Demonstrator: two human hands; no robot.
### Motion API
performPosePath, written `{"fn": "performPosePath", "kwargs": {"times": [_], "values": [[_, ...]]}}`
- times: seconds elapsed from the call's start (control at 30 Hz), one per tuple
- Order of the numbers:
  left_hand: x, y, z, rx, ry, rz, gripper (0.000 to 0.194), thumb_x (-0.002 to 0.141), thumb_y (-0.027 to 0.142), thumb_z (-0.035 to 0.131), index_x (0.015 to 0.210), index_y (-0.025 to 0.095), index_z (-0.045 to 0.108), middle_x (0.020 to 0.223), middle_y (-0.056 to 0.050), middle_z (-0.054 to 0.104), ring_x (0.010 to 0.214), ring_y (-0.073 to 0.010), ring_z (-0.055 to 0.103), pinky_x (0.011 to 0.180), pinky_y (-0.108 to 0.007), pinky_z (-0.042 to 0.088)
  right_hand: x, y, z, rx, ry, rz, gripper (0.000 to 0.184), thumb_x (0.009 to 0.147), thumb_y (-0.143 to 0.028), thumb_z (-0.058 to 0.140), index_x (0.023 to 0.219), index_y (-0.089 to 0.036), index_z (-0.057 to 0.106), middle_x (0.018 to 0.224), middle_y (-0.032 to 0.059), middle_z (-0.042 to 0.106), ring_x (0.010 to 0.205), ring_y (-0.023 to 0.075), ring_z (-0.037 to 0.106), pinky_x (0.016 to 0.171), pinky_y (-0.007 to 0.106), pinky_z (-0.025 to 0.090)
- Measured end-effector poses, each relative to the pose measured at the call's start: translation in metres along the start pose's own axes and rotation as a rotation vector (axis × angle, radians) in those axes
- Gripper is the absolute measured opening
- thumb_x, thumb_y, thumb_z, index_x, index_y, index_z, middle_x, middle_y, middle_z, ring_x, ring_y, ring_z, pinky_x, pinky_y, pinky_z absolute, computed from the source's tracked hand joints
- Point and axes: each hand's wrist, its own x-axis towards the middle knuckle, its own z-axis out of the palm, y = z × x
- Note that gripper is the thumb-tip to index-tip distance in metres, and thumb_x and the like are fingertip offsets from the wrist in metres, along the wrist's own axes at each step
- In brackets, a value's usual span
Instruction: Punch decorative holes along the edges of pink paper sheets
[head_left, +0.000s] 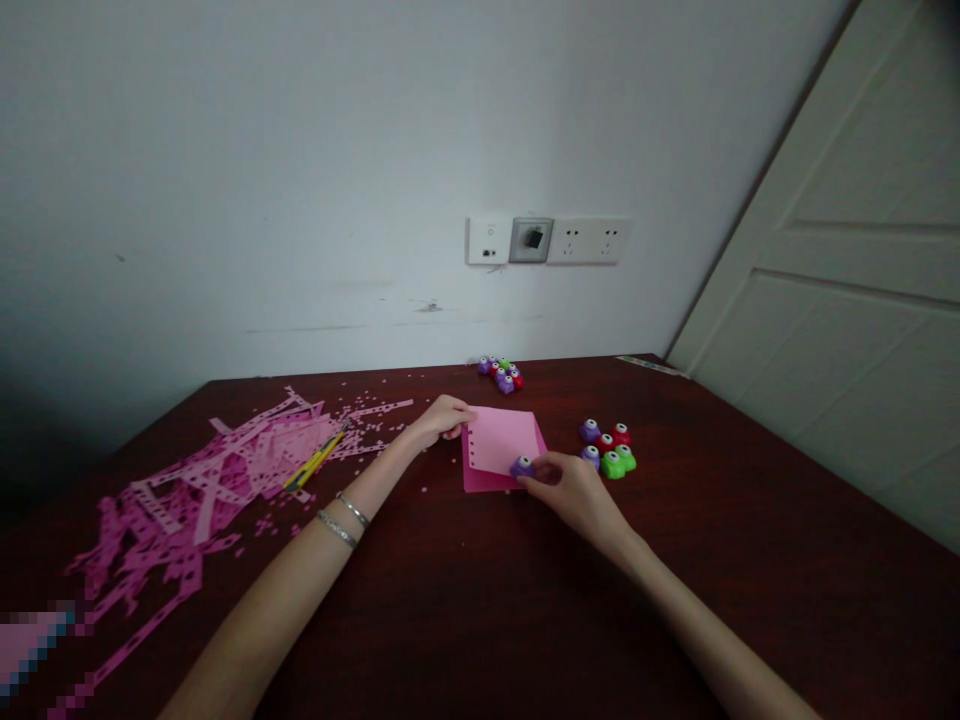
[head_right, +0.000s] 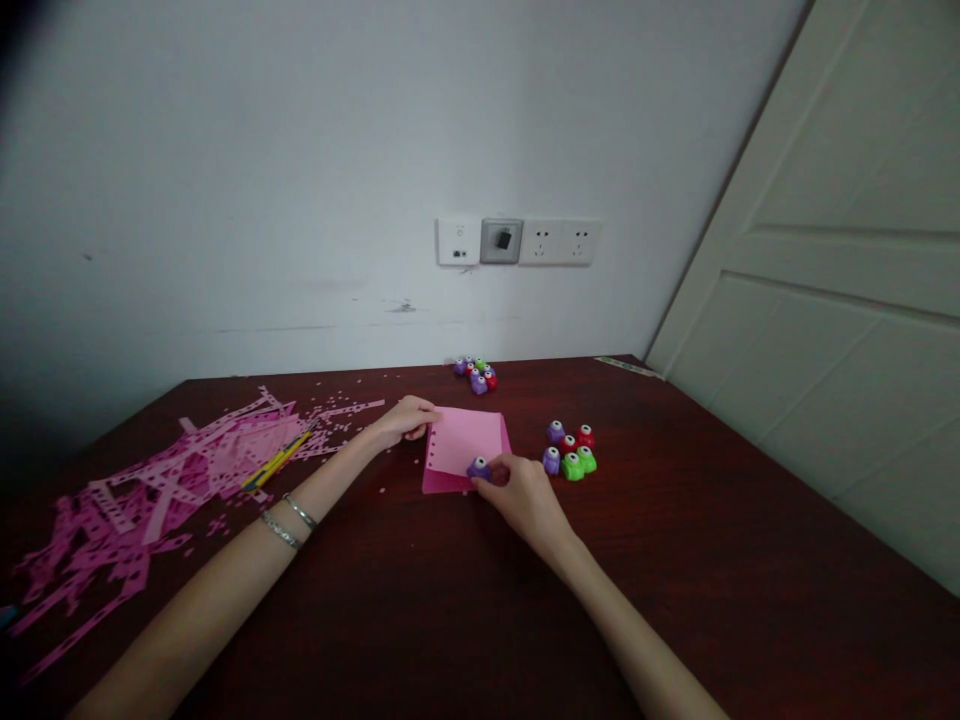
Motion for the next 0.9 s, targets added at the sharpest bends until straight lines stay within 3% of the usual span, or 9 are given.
{"fn": "performPosePath", "kwargs": {"times": [0.2, 0.5, 0.9], "values": [[-0.008, 0.003, 0.0, -0.17, 0.119, -0.068, 0.021, 0.077, 0.023, 0.058, 0.059, 0.015, 0.049, 0.034, 0.007, 0.039, 0.029, -0.0035, 0.031, 0.034, -0.018, 0.018, -0.006, -0.009, -0.003, 0.106, 0.057, -0.04, 0.022, 0.071, -0.033, 0.063, 0.085, -0.017, 0.068, 0.074, 0.0047, 0.07, 0.065, 0.0177, 0.064, 0.061, 0.027, 0.049], [-0.019, 0.013, 0.013, -0.118, 0.142, -0.051, 0.021, 0.077, 0.027, 0.06, 0.062, 0.014, 0.052, 0.036, 0.006, 0.045, 0.032, -0.0044, 0.04, 0.034, -0.016, 0.025, -0.009, -0.014, 0.001, -0.029, 0.101, -0.058, 0.02, 0.07, -0.036, 0.063, 0.077, -0.018, 0.068, 0.069, 0.0039, 0.069, 0.06, 0.0172, 0.062, 0.056, 0.026, 0.046], [-0.014, 0.001, 0.012, -0.19, 0.198, -0.059, 0.019, 0.077, 0.025, 0.06, 0.064, 0.014, 0.052, 0.042, 0.005, 0.049, 0.034, -0.0044, 0.044, 0.035, -0.015, 0.028, -0.01, -0.019, 0.009, -0.152, 0.135, -0.077, 0.02, 0.072, -0.034, 0.063, 0.08, -0.017, 0.07, 0.071, 0.0058, 0.069, 0.065, 0.0195, 0.064, 0.061, 0.028, 0.047]]}}
